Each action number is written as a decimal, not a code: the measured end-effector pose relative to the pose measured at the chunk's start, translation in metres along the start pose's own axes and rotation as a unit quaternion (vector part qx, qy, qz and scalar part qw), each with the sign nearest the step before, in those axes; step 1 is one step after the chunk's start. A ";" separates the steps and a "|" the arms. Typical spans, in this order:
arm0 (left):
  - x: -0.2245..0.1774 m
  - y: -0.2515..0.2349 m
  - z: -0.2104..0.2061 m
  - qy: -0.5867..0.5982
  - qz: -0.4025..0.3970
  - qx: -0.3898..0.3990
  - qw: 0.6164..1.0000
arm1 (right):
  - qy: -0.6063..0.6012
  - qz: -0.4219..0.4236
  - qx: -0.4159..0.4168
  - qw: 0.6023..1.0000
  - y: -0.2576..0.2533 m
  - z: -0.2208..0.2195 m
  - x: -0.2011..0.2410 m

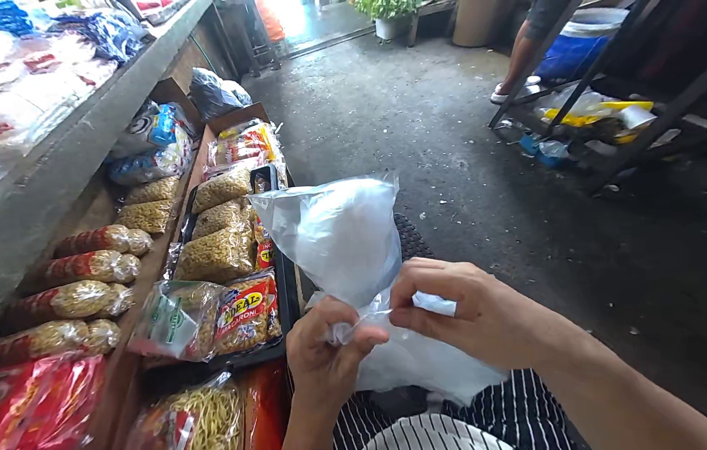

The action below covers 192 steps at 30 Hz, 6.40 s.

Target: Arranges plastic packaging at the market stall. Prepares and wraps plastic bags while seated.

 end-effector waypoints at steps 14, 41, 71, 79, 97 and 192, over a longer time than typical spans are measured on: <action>0.006 -0.001 0.001 0.065 0.023 0.035 0.997 | -0.013 -0.032 0.001 0.999 -0.002 0.003 -0.006; 0.011 0.001 0.006 0.100 0.094 -0.069 0.988 | 0.129 0.018 -0.047 0.990 -0.002 -0.002 0.009; 0.008 0.002 0.029 0.328 0.055 0.109 0.937 | -0.253 0.114 0.084 0.957 0.014 0.000 0.013; 0.010 -0.001 0.040 0.358 0.036 0.130 0.924 | -0.435 0.270 -0.065 0.857 0.003 0.053 0.024; 0.155 -0.052 0.089 -0.039 0.222 0.020 0.974 | -0.396 -0.209 -0.219 0.867 -0.029 0.048 -0.080; 0.046 0.034 0.023 0.130 0.219 0.143 0.957 | -0.054 -0.039 0.066 0.996 0.002 -0.053 -0.014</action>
Point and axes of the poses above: each hand's wrist, its own y-axis away from the middle knuckle, its own z-axis out of the back of the hand, x = y × z, the point moved 10 cm from there along -y, towards the middle knuckle, and after that the axes turned 14 degrees about x, right-handed, at the moved point
